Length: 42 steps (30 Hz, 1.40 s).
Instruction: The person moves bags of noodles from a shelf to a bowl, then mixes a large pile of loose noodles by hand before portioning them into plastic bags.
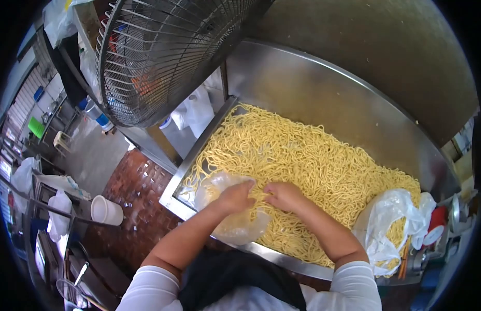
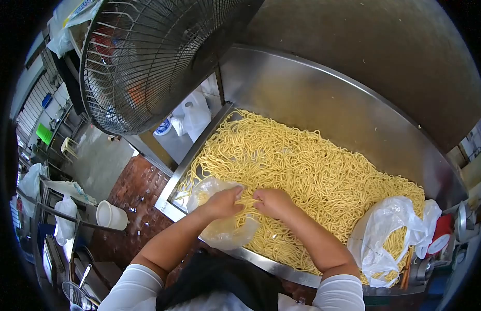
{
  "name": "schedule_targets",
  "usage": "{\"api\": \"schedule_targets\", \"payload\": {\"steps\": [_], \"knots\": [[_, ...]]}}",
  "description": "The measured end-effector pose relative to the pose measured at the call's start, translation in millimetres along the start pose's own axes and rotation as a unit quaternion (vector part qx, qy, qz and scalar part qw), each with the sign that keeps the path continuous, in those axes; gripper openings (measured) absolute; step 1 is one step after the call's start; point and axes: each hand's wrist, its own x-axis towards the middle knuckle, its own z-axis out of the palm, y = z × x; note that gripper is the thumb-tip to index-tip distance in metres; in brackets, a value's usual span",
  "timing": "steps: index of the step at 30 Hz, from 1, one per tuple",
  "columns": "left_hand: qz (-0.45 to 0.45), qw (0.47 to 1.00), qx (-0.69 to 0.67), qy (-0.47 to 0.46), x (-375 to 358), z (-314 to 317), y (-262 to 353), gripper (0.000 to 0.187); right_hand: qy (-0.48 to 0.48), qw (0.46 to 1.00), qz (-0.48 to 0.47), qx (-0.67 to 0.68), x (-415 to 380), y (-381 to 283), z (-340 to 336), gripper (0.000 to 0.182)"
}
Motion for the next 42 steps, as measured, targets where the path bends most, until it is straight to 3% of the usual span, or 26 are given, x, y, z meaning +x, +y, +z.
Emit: {"api": "schedule_targets", "payload": {"steps": [2, 3, 5, 6, 8, 10, 11, 14, 18, 20, 21, 24, 26, 28, 29, 31, 33, 34, 35, 36, 38, 42], "knots": [[0.125, 0.982, -0.135, 0.037, 8, 15, -14, 0.062, 0.097, 0.979, -0.170, -0.058, -10, -5, -3, 0.020], [0.127, 0.982, -0.135, 0.039, 7, 11, -8, 0.062, 0.098, 0.979, -0.170, -0.060, -9, -4, 0, 0.020], [0.059, 0.927, -0.371, -0.012, -2, -2, 14, 0.055, 0.128, 0.986, -0.103, -0.028, -1, -3, 10, 0.021], [0.059, 0.927, -0.370, -0.011, -7, -9, 19, 0.055, 0.128, 0.986, -0.104, -0.028, -4, -10, -2, 0.021], [0.061, 0.986, -0.153, 0.029, -17, -22, 26, 0.044, 0.057, 0.992, 0.064, -0.097, -17, -28, -50, 0.020], [0.013, 0.996, -0.086, -0.001, -31, -36, 42, 0.041, 0.008, 0.966, 0.223, -0.127, -20, -27, -81, 0.018], [-0.032, 0.999, -0.015, -0.035, -35, -39, 46, 0.039, 0.082, 0.963, 0.222, -0.128, -26, -12, -96, 0.017], [-0.029, 0.998, 0.039, -0.039, -35, -34, 17, 0.041, 0.274, 0.921, 0.221, -0.170, -51, 64, -127, 0.017], [0.007, 0.998, 0.055, 0.026, -47, -21, -19, 0.038, 0.344, 0.875, 0.266, -0.214, -89, 122, -164, 0.023], [-0.119, 0.981, 0.099, -0.116, -50, -38, -2, 0.038, 0.359, 0.871, 0.290, -0.166, -95, 140, -180, 0.027], [-0.119, 0.981, 0.101, -0.116, -50, -37, -7, 0.038, 0.373, 0.865, 0.313, -0.119, -98, 150, -187, 0.031], [-0.133, 0.973, 0.131, -0.136, -56, -29, -38, 0.037, 0.416, 0.837, 0.320, -0.153, -104, 216, -194, 0.030], [-0.118, 0.976, 0.123, -0.132, -63, -23, -54, 0.031, 0.399, 0.844, 0.340, -0.112, -101, 236, -205, 0.030], [-0.139, 0.972, 0.118, -0.147, -67, -21, -57, 0.031, 0.259, 0.832, 0.475, -0.120, -96, 244, -210, 0.031], [-0.159, 0.967, 0.108, -0.166, -68, -22, -58, 0.031, 0.138, 0.859, 0.466, -0.161, -89, 276, -207, 0.041], [-0.165, 0.973, 0.075, -0.140, -66, -30, -39, 0.035, -0.001, 0.875, 0.417, -0.247, -56, 190, -215, 0.052], [-0.154, 0.982, 0.021, -0.111, -63, -20, -42, 0.044, -0.094, 0.913, 0.275, -0.286, 19, 219, -187, 0.055], [-0.158, 0.981, 0.023, -0.105, -63, -19, -45, 0.044, -0.111, 0.928, 0.248, -0.254, 53, 181, -179, 0.054], [-0.151, 0.984, 0.009, -0.098, -63, -18, -48, 0.045, 0.009, 0.965, 0.163, -0.203, 69, 146, -165, 0.059], [-0.143, 0.986, -0.006, -0.091, -63, -18, -50, 0.047, 0.070, 0.978, 0.097, -0.169, 105, 152, -139, 0.072], [-0.148, 0.986, -0.036, -0.063, -66, -22, -42, 0.049, 0.004, 0.980, 0.151, -0.131, 139, 107, -133, 0.092], [-0.181, 0.970, -0.161, -0.007, -84, -16, -56, 0.047, 0.059, 0.979, 0.162, -0.106, 206, 139, -86, 0.105]]}}
